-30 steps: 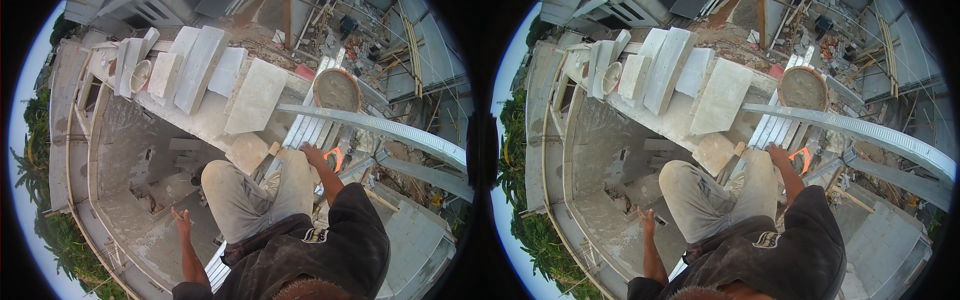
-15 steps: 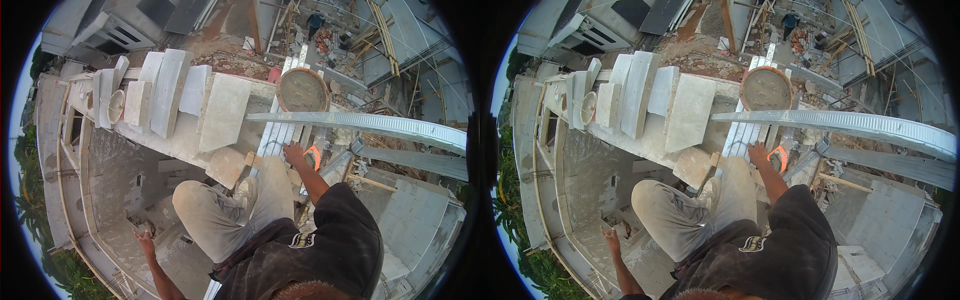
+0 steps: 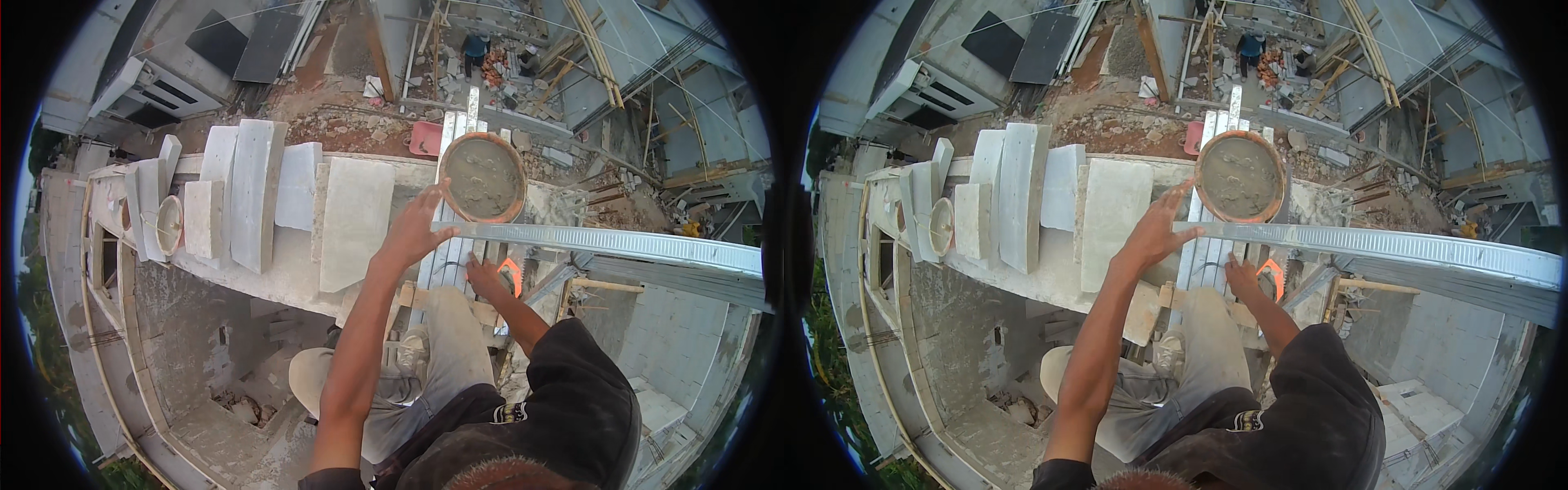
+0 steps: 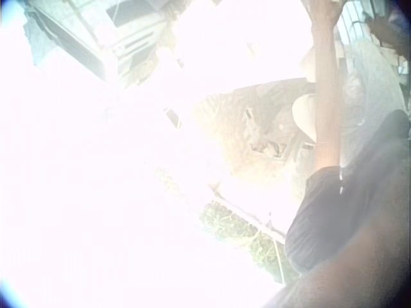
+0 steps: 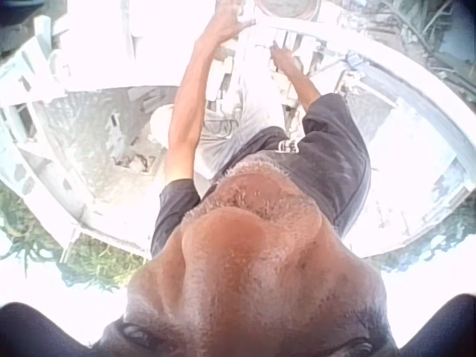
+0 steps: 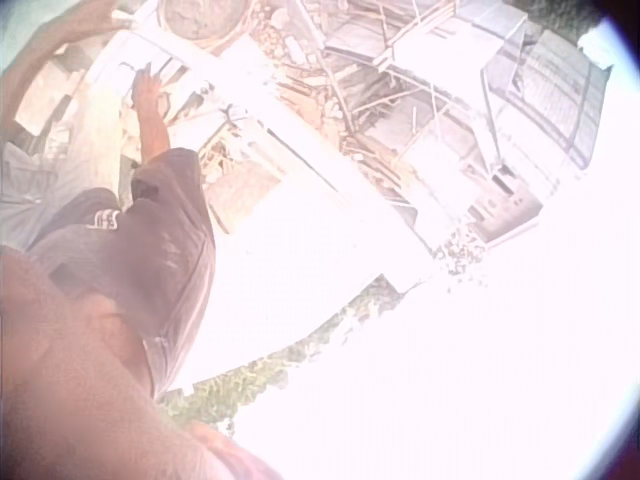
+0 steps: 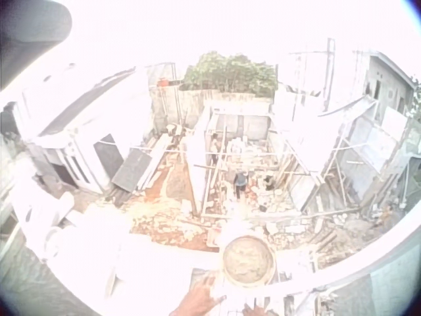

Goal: Measuring and sawing lightweight concrete blocks to size on a construction site.

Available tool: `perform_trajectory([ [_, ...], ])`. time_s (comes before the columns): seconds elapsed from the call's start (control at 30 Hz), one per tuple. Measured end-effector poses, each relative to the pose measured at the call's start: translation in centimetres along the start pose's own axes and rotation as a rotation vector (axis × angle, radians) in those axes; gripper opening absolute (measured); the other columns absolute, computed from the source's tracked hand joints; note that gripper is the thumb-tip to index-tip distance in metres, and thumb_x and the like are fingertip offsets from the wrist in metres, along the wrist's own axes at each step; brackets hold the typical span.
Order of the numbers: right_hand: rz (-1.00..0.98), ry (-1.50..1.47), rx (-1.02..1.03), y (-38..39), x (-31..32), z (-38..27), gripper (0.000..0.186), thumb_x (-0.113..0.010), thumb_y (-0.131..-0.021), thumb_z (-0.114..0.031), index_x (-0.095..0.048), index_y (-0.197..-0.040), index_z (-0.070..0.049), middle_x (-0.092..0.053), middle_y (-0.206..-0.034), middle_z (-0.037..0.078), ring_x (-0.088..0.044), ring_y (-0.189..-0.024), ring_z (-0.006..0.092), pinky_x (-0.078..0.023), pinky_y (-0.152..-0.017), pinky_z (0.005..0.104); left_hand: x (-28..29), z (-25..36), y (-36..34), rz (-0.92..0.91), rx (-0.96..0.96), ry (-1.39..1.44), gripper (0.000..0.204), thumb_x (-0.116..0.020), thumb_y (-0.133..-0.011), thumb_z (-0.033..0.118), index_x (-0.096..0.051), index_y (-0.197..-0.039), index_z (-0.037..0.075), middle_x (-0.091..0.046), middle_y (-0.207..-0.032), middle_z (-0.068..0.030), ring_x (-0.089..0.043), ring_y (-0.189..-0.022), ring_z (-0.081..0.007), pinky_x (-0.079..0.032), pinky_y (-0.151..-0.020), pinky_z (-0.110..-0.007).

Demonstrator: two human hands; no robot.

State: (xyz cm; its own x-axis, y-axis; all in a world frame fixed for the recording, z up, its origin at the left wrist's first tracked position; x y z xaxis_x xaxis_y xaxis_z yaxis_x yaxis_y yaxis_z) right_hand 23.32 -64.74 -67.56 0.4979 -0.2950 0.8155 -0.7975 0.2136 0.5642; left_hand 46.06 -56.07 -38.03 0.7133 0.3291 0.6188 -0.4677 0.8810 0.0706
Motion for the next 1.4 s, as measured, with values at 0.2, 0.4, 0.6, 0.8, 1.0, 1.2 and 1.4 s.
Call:
perform_trajectory([
  [0.2, 0.069, -0.123, -0.018, -0.6, -1.1, 0.4, 0.062, -0.07, -0.084, -0.011, -0.048, -0.142, -0.005, -0.057, -0.134, 0.014, -0.059, -0.118, 0.0354, -0.052, -0.088, 0.0474, -8.7, 5.1, -1.1, -0.072, -0.048, -0.091, 0.074, -0.076, -0.086, 0.033, -0.041, -0.148, 0.015, -0.05, -0.146, -0.0131, -0.049, -0.132, -0.0372, -0.041, -0.103, -0.058],
  [0.4, 0.082, -0.024, -0.02, -0.2, -0.1, 0.0, 0.037, -0.064, -0.089, -0.017, -0.061, -0.125, -0.011, -0.053, -0.142, 0.006, -0.061, -0.107, 0.0335, -0.051, -0.082, 0.0465, -8.0, 5.3, -1.5, -0.079, -0.083, -0.101, 0.048, -0.072, -0.09, 0.028, -0.052, -0.124, 0.0, -0.062, -0.123, -0.0222, -0.057, -0.119, -0.0406, -0.047, -0.098, -0.048],
  [0.6, 0.165, 0.005, -0.007, 0.6, 1.3, -0.3, 0.031, -0.066, -0.085, -0.018, -0.064, -0.115, -0.012, -0.049, -0.151, 0.008, -0.064, -0.097, 0.0321, -0.052, -0.075, 0.0461, -7.7, 5.6, -1.7, -0.098, -0.09, -0.106, 0.047, -0.073, -0.089, 0.03, -0.049, -0.118, 0.002, -0.062, -0.117, -0.0219, -0.058, -0.115, -0.0423, -0.048, -0.094, -0.05],
  [0.8, 0.235, 0.044, 0.042, 0.4, 0.5, 0.0, 0.033, -0.069, -0.08, -0.016, -0.065, -0.113, -0.012, -0.054, -0.147, 0.01, -0.065, -0.091, 0.0312, -0.051, -0.069, 0.045, -7.5, 5.7, -1.7, -0.118, -0.083, -0.11, 0.048, -0.071, -0.09, 0.03, -0.049, -0.121, 0.001, -0.061, -0.119, -0.0229, -0.058, -0.116, -0.0415, -0.048, -0.095, -0.05],
  [1.0, 0.128, 0.056, 0.039, -0.1, 0.2, 0.3, 0.047, -0.072, -0.077, -0.014, -0.061, -0.123, -0.011, -0.047, -0.153, 0.009, -0.065, -0.099, 0.0334, -0.054, -0.075, 0.0462, -7.3, 5.9, -1.7, -0.154, -0.056, -0.127, 0.048, -0.07, -0.092, 0.03, -0.049, -0.123, 0.0, -0.062, -0.12, -0.0238, -0.059, -0.115, -0.0417, -0.049, -0.094, -0.05],
  [1.2, 0.024, 0.0, 0.015, -0.1, 1.2, 0.4, 0.058, -0.078, -0.074, -0.015, -0.056, -0.128, -0.012, -0.042, -0.157, 0.006, -0.063, -0.108, 0.0368, -0.055, -0.083, 0.0478, -7.7, 5.9, -1.5, -0.093, -0.073, -0.275, 0.048, -0.069, -0.092, 0.037, -0.05, -0.122, 0.003, -0.064, -0.119, -0.0173, -0.057, -0.121, -0.0364, -0.051, -0.093, -0.049],
  [1.4, 0.05, -0.003, 0.031, 0.1, 1.2, 0.6, 0.061, -0.082, -0.074, -0.021, -0.055, -0.128, -0.012, -0.04, -0.158, 0.007, -0.062, -0.11, 0.0379, -0.054, -0.084, 0.049, -7.7, 6.2, -1.1, -0.052, -0.041, -0.378, 0.052, -0.067, -0.092, 0.042, -0.05, -0.124, 0.005, -0.063, -0.122, -0.0166, -0.057, -0.121, -0.038, -0.052, -0.092, -0.049],
])
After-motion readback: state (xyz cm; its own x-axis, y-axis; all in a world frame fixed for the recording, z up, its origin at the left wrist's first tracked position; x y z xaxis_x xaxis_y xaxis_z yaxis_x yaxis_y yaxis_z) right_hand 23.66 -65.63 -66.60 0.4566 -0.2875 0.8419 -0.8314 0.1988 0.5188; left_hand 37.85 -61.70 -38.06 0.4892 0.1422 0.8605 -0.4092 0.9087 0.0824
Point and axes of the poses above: each hand's wrist, its own y-axis away from the middle knuckle, its own x-axis out of the back of the hand, z = x × y, the point moved 4 cm from there along -y, towards the middle knuckle
